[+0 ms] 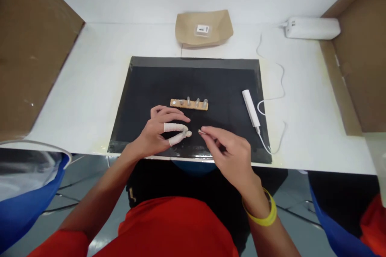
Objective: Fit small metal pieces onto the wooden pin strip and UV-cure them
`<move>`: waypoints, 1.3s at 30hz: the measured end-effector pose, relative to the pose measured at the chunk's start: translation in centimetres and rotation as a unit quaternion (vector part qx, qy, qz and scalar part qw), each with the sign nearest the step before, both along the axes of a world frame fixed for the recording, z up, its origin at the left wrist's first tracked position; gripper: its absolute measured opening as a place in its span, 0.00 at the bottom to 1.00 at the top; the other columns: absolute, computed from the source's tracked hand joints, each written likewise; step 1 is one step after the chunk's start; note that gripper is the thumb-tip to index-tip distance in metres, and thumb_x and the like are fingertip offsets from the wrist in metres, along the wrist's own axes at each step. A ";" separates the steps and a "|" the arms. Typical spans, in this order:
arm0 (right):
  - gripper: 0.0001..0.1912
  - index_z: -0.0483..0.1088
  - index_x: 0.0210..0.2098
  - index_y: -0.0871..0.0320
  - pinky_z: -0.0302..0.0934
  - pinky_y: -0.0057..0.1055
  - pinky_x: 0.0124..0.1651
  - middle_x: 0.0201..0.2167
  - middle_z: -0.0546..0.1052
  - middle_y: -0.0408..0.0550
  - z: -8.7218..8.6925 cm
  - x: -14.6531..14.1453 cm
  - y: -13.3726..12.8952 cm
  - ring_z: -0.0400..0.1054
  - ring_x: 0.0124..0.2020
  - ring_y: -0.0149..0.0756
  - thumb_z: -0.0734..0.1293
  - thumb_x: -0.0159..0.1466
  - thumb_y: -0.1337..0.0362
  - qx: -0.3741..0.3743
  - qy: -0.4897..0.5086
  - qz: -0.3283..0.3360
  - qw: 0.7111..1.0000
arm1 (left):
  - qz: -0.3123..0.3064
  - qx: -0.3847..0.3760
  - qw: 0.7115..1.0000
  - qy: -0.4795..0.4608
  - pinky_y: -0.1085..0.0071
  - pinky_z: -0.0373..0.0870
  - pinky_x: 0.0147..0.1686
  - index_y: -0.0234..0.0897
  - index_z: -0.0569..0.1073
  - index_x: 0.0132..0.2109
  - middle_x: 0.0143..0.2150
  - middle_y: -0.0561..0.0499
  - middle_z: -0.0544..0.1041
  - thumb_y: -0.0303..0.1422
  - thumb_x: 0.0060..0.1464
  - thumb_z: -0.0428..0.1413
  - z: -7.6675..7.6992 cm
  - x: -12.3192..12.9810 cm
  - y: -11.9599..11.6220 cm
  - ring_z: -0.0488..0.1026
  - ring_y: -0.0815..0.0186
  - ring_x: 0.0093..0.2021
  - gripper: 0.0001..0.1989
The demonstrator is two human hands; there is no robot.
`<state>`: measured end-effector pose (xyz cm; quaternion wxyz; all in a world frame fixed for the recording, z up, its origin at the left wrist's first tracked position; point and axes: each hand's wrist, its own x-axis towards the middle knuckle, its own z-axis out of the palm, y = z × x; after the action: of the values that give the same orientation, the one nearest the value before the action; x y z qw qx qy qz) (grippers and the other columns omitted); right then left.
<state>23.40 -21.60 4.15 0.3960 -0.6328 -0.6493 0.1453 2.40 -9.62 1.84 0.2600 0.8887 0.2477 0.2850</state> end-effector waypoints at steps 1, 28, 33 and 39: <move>0.09 0.82 0.47 0.51 0.79 0.31 0.41 0.39 0.88 0.45 -0.1 0.1 0.0 0.83 0.34 0.35 0.69 0.71 0.66 0.017 -0.012 0.022 1.000 | -0.001 0.003 1.000 0.003 0.52 0.57 0.61 0.47 0.83 0.41 0.52 0.54 0.86 0.34 0.65 0.63 -0.1 0.2 -0.2 0.79 0.60 0.56 0.03; 0.13 0.79 0.49 0.52 0.67 0.51 0.63 0.78 0.59 0.48 -3.6 -0.8 -0.9 0.65 0.66 0.51 0.73 0.66 0.71 0.117 -0.223 0.034 0.967 | 0.016 0.030 0.999 -0.010 0.51 0.58 0.59 0.44 0.83 0.41 0.53 0.53 0.86 0.31 0.65 0.62 -1.8 0.8 -1.1 0.79 0.59 0.56 0.04; 0.10 0.79 0.47 0.53 0.67 0.51 0.62 0.75 0.64 0.51 -3.7 -0.9 -0.9 0.67 0.64 0.51 0.73 0.67 0.69 0.103 -0.203 -0.051 0.972 | 0.015 0.019 1.000 -0.009 0.51 0.58 0.59 0.45 0.83 0.41 0.53 0.53 0.86 0.32 0.65 0.63 -1.9 0.8 -1.0 0.79 0.59 0.57 0.04; 0.07 0.79 0.46 0.53 0.67 0.50 0.62 0.75 0.65 0.51 -4.1 -0.9 -0.8 0.65 0.65 0.51 0.72 0.68 0.67 0.094 -0.193 -0.072 0.974 | 0.015 0.017 1.000 -0.018 0.51 0.59 0.58 0.44 0.82 0.41 0.53 0.53 0.86 0.32 0.66 0.62 -1.8 0.9 -0.9 0.79 0.59 0.56 0.04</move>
<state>22.46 -22.37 0.01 0.3305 -0.6539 -0.6769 -0.0705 3.27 -10.49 -0.01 0.2449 0.8840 0.2510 0.3091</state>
